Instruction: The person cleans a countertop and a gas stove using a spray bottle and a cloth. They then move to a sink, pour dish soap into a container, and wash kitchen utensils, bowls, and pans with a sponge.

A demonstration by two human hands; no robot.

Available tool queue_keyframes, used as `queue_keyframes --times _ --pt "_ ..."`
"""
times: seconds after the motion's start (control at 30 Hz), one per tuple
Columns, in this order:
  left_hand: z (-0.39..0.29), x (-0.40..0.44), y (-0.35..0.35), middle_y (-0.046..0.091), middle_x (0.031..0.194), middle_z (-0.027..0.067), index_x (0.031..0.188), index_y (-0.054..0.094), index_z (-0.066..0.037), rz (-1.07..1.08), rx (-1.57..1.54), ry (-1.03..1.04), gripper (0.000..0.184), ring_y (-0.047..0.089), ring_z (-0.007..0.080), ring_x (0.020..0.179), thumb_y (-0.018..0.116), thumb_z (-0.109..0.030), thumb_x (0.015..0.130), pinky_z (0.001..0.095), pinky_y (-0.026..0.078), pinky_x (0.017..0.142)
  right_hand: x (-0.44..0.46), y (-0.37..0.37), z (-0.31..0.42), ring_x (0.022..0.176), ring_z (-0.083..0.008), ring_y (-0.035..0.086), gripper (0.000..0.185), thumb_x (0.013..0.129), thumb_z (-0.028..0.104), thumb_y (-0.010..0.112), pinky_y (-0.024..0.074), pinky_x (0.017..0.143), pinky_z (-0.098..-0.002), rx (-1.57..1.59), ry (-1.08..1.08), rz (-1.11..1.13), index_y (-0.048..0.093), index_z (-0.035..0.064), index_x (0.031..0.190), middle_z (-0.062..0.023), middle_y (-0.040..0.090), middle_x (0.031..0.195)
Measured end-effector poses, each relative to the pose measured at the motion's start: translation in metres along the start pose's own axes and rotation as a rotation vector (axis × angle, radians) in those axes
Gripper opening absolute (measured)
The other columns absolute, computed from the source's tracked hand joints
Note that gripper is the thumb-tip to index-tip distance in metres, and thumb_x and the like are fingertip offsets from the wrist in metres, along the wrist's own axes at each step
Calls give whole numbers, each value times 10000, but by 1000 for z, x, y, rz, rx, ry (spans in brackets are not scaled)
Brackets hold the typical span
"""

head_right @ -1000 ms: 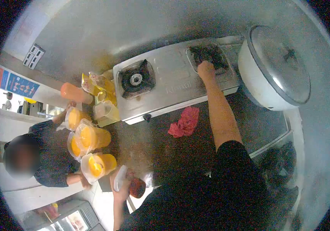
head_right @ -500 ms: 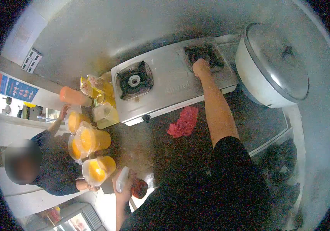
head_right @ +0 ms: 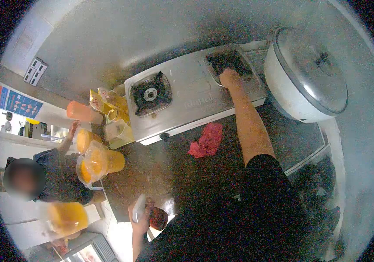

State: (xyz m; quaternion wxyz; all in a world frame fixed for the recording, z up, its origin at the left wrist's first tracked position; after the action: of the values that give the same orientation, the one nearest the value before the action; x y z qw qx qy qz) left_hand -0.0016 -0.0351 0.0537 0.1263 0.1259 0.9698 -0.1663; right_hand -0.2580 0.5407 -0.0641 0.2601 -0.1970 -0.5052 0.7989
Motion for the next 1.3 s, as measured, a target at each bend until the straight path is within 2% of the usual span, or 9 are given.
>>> queue_keyframes --times 0.33,0.47,0.67,0.77,0.83,0.93,1.0,1.03,1.3 --pt "-7 6 4 706 827 92 946 692 35 -13 15 109 176 657 149 764 675 -89 821 301 524 713 10 7 1 1044 -438 677 409 943 291 561 531 922 -503 -685 -496 263 715 -81 1016 -316 686 1085" --pt "-13 7 1 711 825 106 937 692 27 7 102 104 170 663 165 753 663 -92 819 313 526 708 40 44 -26 1043 -400 689 331 917 240 601 542 897 -495 -73 -45 100 731 -49 1015 -289 705 1032" --pt "-5 5 0 710 803 106 915 695 14 -54 74 126 158 662 176 722 674 -112 822 322 522 682 21 15 0 971 -375 704 292 912 276 633 566 837 -477 -694 -338 468 765 27 987 -251 723 923" --pt "-5 5 -2 703 788 92 906 696 7 -61 62 91 157 652 162 713 690 -129 828 315 512 666 25 31 -17 879 -348 738 219 839 215 689 587 758 -479 -689 -519 172 785 20 861 -230 741 913" --pt "-8 5 -3 698 781 84 903 696 3 -33 73 90 159 645 154 707 699 -139 831 310 506 657 20 29 -19 859 -386 726 380 952 347 603 573 754 -508 259 212 261 752 1 904 -241 730 875" --pt "-9 7 -3 690 769 72 900 698 -1 -22 89 74 171 636 140 706 710 -160 837 296 498 652 -56 19 1 818 -417 709 486 1003 437 528 554 758 -540 -45 -70 -296 701 -5 898 -235 714 828" --pt "-6 5 -2 687 768 65 897 698 -3 -46 -29 77 178 627 138 702 711 -172 842 293 490 650 -153 29 21 774 -448 682 493 945 510 595 545 728 -531 62 -158 -185 656 29 856 -236 691 819" --pt "-5 5 -3 687 768 65 897 698 -3 -47 -26 69 178 627 138 702 711 -172 842 293 490 650 -202 29 34 924 -458 668 562 897 575 626 526 819 -546 25 -85 145 679 27 1007 -257 693 991" --pt "-3 6 10 695 809 71 910 701 -8 12 40 22 138 642 129 768 702 -123 834 288 505 705 -301 170 27 1375 -466 440 760 885 436 676 313 1169 -559 74 -497 -44 450 -20 1449 -302 503 1426"
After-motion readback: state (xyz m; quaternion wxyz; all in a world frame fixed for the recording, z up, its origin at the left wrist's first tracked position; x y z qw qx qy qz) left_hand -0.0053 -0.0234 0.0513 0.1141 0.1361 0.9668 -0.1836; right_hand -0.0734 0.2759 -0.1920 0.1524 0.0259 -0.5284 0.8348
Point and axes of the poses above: each hand's wrist, its own x-axis towards the middle knuckle, its own y-axis out of the palm, z = x × y, the point moved 2 cm from there along x, towards the middle knuckle
